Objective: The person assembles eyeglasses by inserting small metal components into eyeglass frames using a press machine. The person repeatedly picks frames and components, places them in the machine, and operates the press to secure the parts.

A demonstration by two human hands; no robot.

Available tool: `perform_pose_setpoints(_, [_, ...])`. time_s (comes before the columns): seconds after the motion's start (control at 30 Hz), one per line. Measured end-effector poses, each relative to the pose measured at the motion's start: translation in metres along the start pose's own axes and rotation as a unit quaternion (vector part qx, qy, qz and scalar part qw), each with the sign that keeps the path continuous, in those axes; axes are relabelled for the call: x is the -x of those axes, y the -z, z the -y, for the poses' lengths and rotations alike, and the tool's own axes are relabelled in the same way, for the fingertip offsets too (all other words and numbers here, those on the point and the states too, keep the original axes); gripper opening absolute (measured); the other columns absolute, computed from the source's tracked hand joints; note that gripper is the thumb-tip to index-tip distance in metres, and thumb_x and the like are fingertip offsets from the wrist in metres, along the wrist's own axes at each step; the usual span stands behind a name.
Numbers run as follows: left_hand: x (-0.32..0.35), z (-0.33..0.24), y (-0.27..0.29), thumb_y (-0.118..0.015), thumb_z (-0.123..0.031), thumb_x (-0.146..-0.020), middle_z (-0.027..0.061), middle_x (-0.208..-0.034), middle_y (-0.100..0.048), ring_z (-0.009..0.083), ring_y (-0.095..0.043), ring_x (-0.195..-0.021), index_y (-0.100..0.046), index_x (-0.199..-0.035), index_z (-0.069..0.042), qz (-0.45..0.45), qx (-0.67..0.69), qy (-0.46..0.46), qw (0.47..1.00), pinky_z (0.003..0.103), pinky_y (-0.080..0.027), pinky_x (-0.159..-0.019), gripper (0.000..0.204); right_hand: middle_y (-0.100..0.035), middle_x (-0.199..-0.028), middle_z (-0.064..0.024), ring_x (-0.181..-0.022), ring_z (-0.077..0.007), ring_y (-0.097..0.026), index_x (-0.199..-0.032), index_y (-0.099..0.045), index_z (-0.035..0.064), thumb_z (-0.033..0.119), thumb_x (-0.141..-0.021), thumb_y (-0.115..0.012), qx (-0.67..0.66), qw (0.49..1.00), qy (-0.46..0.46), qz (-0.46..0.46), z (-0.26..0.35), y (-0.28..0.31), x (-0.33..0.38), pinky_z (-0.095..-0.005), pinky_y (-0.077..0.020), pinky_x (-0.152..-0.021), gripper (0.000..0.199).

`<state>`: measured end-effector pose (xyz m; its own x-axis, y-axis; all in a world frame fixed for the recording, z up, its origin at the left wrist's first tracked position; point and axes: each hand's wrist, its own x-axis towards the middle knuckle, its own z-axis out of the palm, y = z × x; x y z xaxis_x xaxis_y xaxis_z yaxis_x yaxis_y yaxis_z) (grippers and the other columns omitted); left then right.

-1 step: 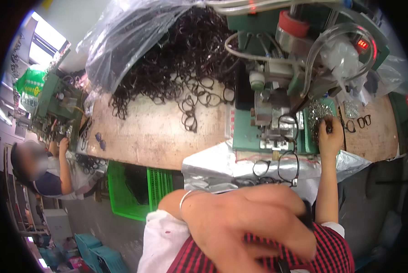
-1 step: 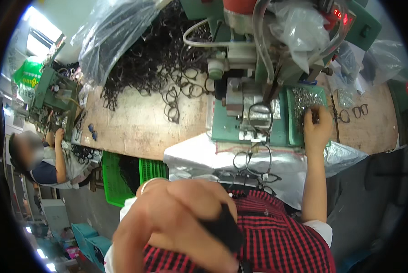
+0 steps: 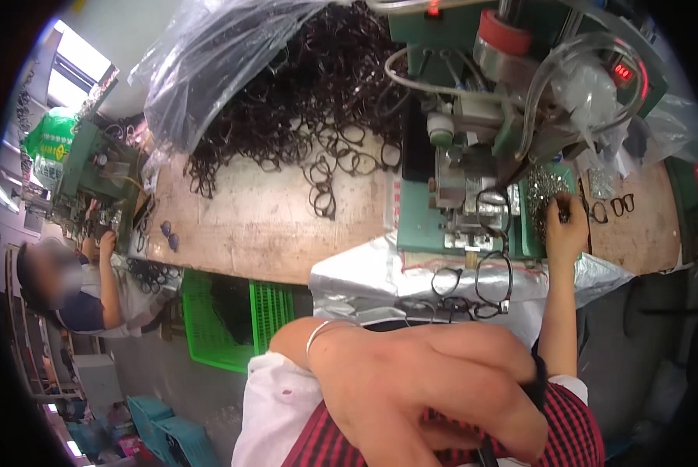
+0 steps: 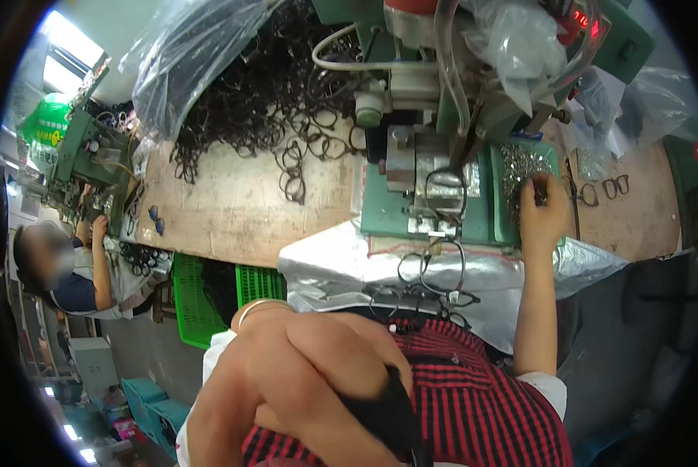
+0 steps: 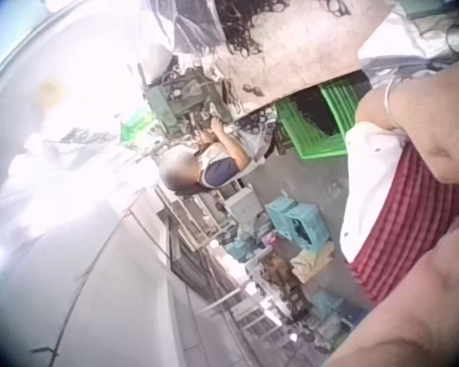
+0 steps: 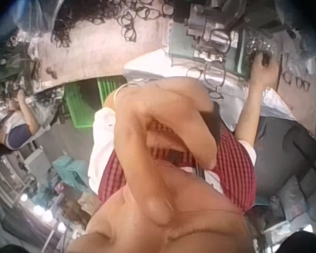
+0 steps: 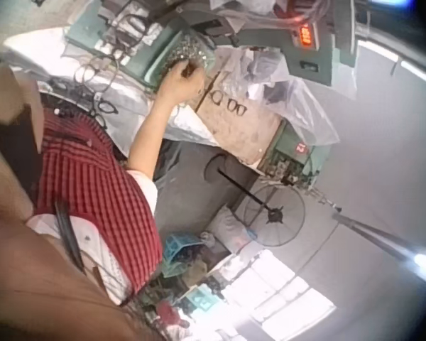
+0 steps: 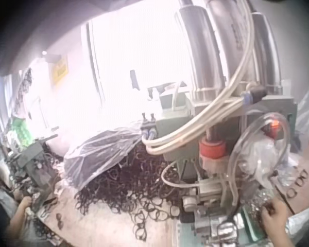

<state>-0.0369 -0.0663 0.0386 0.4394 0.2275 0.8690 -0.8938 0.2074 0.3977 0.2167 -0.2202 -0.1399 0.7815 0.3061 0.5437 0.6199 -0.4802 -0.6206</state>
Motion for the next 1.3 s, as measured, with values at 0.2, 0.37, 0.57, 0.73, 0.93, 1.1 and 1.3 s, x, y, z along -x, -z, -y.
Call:
perform_pose_setpoints(0.2, [-0.008, -0.029, 0.056, -0.051, -0.001, -0.099, 0.0192, -0.103, -0.071, 0.0283, -0.063, -0.096, -0.066, -0.105, 0.003, 0.077, -0.285, 0.022, 0.955, 0.042, -0.054, -0.074, 0.016, -0.07, -0.095, -0.002, -0.088, -0.0092, -0.062, -0.103, -0.067, 0.0001, 0.007, -0.093, -0.068, -0.095, 0.993, -0.069, -0.025, -0.007, -0.003, 0.001, -0.0249, -0.0489, -0.081, 0.012])
perform_pose_setpoints(0.37, [0.008, -0.035, 0.196, -0.067, -0.01, -0.094, 0.0102, -0.11, -0.069, 0.0167, -0.063, -0.099, -0.071, -0.11, -0.001, -0.161, -0.668, 0.212, 0.695, 0.03, -0.048, -0.088, 0.019, -0.073, -0.098, -0.0081, -0.092, -0.0176, -0.068, -0.106, -0.074, 0.0033, 0.005, -0.089, -0.07, -0.126, 0.991, -0.039, -0.017, 0.02, 0.004, -0.008, -0.0294, -0.0512, -0.085, 0.018])
perform_pose_setpoints(0.57, [0.136, 0.058, 0.307, -0.066, -0.042, -0.091, 0.019, -0.111, -0.064, 0.0384, -0.056, -0.109, -0.074, -0.093, 0.002, -0.123, -0.874, 0.374, 0.286, 0.05, -0.05, -0.092, 0.045, -0.074, -0.097, -0.0113, -0.094, -0.0236, -0.069, -0.101, -0.076, 0.0032, 0.004, -0.085, -0.073, -0.077, 0.996, -0.046, -0.018, 0.021, -0.011, -0.011, -0.033, -0.0516, -0.086, 0.016])
perform_pose_setpoints(0.73, [0.138, 0.043, 0.285, -0.062, -0.026, -0.096, 0.0147, -0.098, -0.065, 0.033, -0.061, -0.093, -0.072, -0.092, -0.001, -0.1, -0.851, 0.296, 0.422, 0.044, -0.051, -0.081, 0.028, -0.074, -0.096, -0.0099, -0.093, -0.0222, -0.069, -0.098, -0.075, 0.0023, 0.003, -0.083, -0.073, -0.061, 0.993, -0.092, -0.037, 0.014, 0.042, 0.019, -0.0325, -0.0514, -0.085, 0.015])
perform_pose_setpoints(0.93, [0.099, 0.02, 0.242, -0.061, -0.024, -0.105, -0.0039, -0.077, -0.062, 0.0029, -0.052, -0.07, -0.068, -0.091, -0.002, -0.308, -0.542, 0.265, 0.735, 0.02, -0.039, -0.059, 0.027, -0.074, -0.093, -0.011, -0.091, -0.0249, -0.069, -0.096, -0.077, 0.0038, 0.004, -0.08, -0.074, -0.177, 0.982, 0.028, 0.066, 0.095, 0.043, -0.017, -0.035, -0.0519, -0.082, 0.016])
perform_pose_setpoints(1.1, [0.116, 0.052, 0.215, -0.059, -0.025, -0.105, 0.0048, -0.095, -0.066, 0.0114, -0.064, -0.08, -0.061, -0.109, -0.003, -0.417, -0.385, 0.232, 0.79, 0.027, -0.057, -0.067, 0.022, -0.071, -0.089, -0.0133, -0.09, -0.0333, -0.068, -0.096, -0.071, 0.0032, 0.007, -0.08, -0.073, -0.191, 0.979, 0.065, 0.026, 0.117, -0.003, -0.029, -0.0406, -0.0524, -0.08, 0.016])
perform_pose_setpoints(1.3, [0.06, 0.055, 0.118, -0.054, -0.022, -0.107, 0.0132, -0.104, -0.065, 0.0193, -0.063, -0.092, -0.057, -0.11, -0.001, -0.254, -0.382, 0.084, 0.884, 0.035, -0.056, -0.08, 0.021, -0.073, -0.093, -0.01, -0.092, -0.0252, -0.07, -0.119, -0.057, 0.0013, 0.006, -0.085, -0.072, -0.337, 0.94, -0.027, 0.048, 0.12, -0.014, -0.02, -0.0338, -0.0513, -0.086, 0.037])
